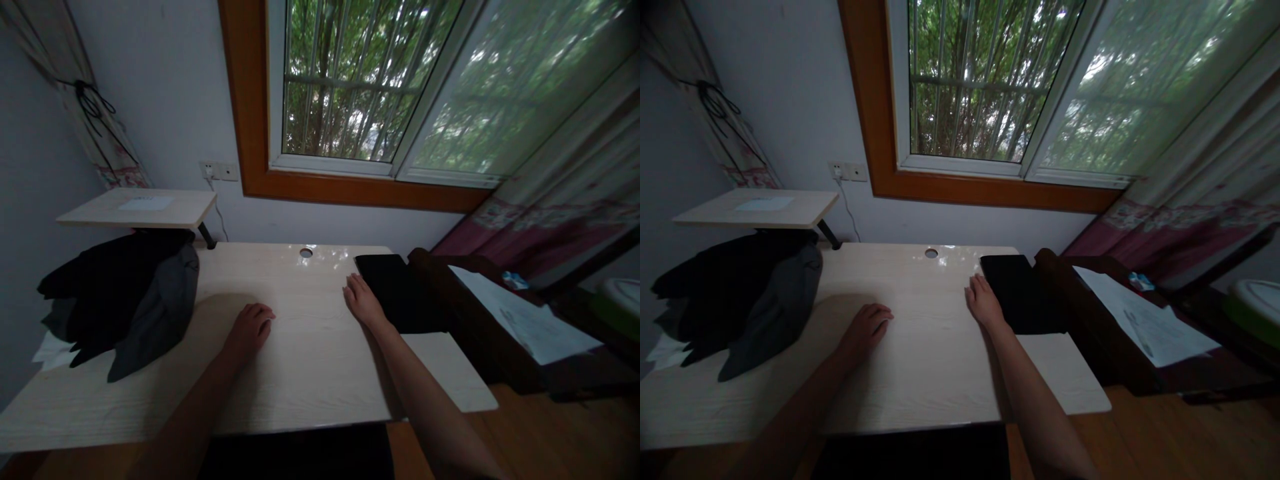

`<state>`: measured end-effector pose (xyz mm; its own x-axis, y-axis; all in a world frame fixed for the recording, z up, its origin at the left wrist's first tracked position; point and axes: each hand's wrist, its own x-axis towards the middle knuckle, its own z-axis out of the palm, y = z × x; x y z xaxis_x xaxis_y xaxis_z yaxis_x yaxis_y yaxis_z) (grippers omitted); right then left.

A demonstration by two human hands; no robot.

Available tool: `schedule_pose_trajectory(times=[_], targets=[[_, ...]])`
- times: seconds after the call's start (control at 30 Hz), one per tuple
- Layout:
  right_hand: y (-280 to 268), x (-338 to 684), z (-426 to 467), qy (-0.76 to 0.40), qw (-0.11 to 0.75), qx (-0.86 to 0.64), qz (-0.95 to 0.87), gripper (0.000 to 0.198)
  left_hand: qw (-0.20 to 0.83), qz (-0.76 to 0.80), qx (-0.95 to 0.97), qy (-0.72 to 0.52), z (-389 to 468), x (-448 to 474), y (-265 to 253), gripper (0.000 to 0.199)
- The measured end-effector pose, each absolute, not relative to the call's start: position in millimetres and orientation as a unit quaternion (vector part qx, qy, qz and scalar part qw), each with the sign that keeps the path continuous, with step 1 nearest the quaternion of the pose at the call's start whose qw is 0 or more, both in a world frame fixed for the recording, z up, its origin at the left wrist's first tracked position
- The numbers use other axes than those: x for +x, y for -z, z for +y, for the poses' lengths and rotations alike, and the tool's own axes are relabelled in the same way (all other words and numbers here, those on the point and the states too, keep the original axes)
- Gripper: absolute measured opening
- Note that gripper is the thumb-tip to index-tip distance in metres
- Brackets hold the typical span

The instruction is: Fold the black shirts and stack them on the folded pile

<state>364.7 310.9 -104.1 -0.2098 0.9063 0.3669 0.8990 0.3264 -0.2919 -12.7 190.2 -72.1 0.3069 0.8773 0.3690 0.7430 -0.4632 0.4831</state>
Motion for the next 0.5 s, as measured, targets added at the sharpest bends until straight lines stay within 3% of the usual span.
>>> schedule_pose_trajectory(times=[0.2, 0.5], targets=[[86.5, 356.5, 288.4, 0.008, 0.207, -0.546, -0.812, 0.051, 0.108, 0.505, 0.802, -0.299, 190.9, -12.7, 73.9, 0.021], [62.9, 378.4, 280.4, 0.184, 0.163, -0.656, -0.714, 0.055, 0.102, 0.505, 0.805, -0.295, 190.9, -12.9, 74.3, 0.021]])
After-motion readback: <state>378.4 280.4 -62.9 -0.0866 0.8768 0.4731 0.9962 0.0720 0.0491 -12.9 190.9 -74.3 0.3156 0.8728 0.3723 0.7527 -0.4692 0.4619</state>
